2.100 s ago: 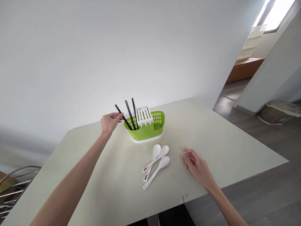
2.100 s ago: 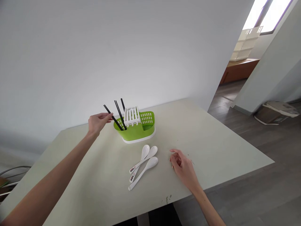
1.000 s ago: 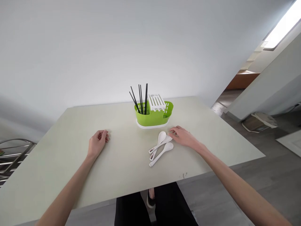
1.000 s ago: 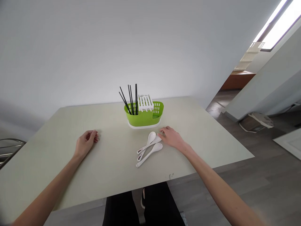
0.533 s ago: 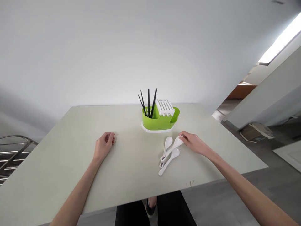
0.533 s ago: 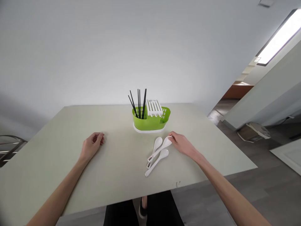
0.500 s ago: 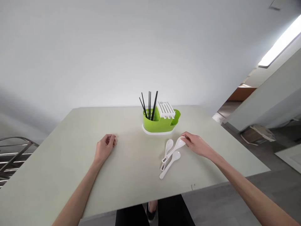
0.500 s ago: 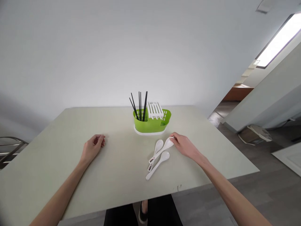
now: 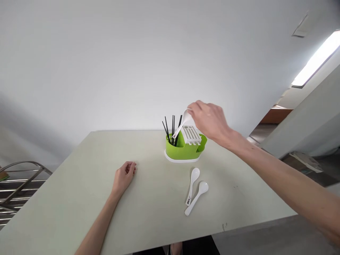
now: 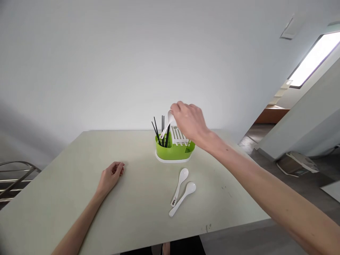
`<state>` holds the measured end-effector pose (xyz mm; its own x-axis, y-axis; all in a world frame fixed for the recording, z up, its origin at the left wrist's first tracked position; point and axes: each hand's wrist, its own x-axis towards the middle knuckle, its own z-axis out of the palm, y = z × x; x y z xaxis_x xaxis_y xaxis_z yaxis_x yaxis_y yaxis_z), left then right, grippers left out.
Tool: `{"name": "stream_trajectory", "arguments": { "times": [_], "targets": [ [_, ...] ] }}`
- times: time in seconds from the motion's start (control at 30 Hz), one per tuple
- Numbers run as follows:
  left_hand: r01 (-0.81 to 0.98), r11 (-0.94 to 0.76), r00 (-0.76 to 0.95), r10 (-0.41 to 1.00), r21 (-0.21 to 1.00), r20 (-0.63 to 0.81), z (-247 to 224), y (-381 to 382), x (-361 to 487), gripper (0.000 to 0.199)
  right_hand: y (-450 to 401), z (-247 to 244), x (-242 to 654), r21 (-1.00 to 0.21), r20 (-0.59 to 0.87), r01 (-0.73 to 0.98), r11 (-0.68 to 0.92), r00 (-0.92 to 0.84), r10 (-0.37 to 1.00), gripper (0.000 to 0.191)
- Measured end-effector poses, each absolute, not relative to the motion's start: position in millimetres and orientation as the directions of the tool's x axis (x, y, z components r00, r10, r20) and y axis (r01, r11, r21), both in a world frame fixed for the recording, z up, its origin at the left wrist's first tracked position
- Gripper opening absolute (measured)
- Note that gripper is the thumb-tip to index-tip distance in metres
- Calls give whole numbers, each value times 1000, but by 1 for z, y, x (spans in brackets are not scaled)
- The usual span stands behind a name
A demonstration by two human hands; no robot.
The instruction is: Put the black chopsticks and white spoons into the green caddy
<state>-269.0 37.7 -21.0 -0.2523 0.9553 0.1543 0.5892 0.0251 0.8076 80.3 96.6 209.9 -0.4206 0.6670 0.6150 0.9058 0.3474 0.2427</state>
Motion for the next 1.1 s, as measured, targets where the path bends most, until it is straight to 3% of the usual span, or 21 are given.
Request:
{"name": "stream_trajectory", "arguments": {
  "times": [0.13, 0.27, 0.47, 0.77, 1.1],
  "targets": [
    [589, 16, -250, 954, 808, 163, -21, 37, -270, 40, 119, 188, 56, 415, 352, 795, 442, -588, 728, 22],
    [585, 17, -248, 956, 811, 159, -21, 37, -270, 39, 128, 164, 36, 460, 206, 725, 513, -649, 733, 35],
    [594, -6, -232, 956, 804, 178, -20, 38, -269, 39, 138, 146, 15, 317, 105, 754, 576, -631, 768, 29],
    [612, 4, -220, 961, 791, 166, -21, 40, -271, 40, 143, 131, -7, 181, 127, 818, 546, -570, 812, 30],
    [620, 1, -212, 963, 785, 167, -22, 44, -271, 41, 152, 128, 10, -68, 125, 853, 517, -507, 853, 31]
  ]
}}
